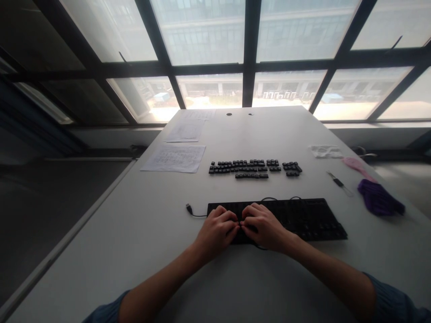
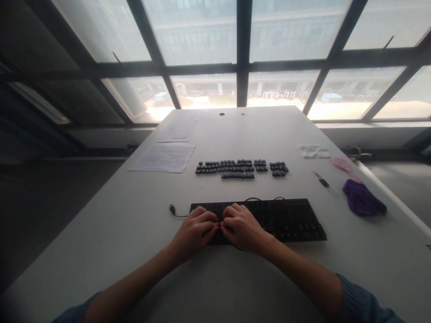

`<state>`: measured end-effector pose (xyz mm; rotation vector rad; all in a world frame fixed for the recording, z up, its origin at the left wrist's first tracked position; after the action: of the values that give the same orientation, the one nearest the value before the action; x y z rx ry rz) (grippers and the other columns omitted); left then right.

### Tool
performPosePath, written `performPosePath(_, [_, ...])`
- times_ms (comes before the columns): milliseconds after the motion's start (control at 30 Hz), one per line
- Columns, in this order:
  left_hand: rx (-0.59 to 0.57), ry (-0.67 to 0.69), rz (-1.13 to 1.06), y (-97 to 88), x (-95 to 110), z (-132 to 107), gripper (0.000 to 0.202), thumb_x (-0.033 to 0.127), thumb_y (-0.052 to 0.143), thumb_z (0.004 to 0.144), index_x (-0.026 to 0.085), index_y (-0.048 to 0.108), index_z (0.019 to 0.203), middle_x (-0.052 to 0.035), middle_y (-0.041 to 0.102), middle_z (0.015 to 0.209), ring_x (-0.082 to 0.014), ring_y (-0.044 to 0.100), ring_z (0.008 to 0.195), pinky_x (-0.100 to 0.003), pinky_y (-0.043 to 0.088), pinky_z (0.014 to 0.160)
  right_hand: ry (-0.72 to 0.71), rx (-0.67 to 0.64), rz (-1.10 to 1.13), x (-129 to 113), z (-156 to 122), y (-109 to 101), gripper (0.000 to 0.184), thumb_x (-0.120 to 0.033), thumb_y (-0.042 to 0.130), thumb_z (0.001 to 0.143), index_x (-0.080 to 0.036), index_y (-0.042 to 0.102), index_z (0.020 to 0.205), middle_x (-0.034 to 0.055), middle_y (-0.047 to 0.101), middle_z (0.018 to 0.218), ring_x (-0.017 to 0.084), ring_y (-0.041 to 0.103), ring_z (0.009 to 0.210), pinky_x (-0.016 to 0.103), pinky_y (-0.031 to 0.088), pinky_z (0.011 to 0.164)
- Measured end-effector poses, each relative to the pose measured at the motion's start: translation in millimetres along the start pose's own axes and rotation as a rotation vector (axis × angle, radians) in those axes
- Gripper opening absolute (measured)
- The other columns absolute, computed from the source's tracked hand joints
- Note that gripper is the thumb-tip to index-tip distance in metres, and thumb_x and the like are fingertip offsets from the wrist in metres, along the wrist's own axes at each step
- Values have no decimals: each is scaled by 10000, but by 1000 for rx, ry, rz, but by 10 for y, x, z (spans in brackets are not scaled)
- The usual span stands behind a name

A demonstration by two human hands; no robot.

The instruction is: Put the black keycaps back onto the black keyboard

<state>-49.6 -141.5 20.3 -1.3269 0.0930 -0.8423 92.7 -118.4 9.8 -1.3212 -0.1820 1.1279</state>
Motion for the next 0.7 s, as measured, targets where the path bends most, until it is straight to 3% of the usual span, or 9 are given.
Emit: performPosePath(700, [22,-41,-44,-22,-37,-3,217,246,598,940,204,735,777,-64,668,1025,-221,538,988,-399,505,892,19,-33,-26,-39,6,-44,141,-233,657,913,-204,705,784,49,678,973,202,571,925,351,441,809])
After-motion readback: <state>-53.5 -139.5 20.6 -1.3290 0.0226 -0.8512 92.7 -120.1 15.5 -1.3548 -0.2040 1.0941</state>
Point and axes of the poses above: each hand's wrist, its own z-axis towards the middle knuckle, its own y-axis out of the palm, x = y × z, the point moved 6 cm from there along z, towards the middle knuckle
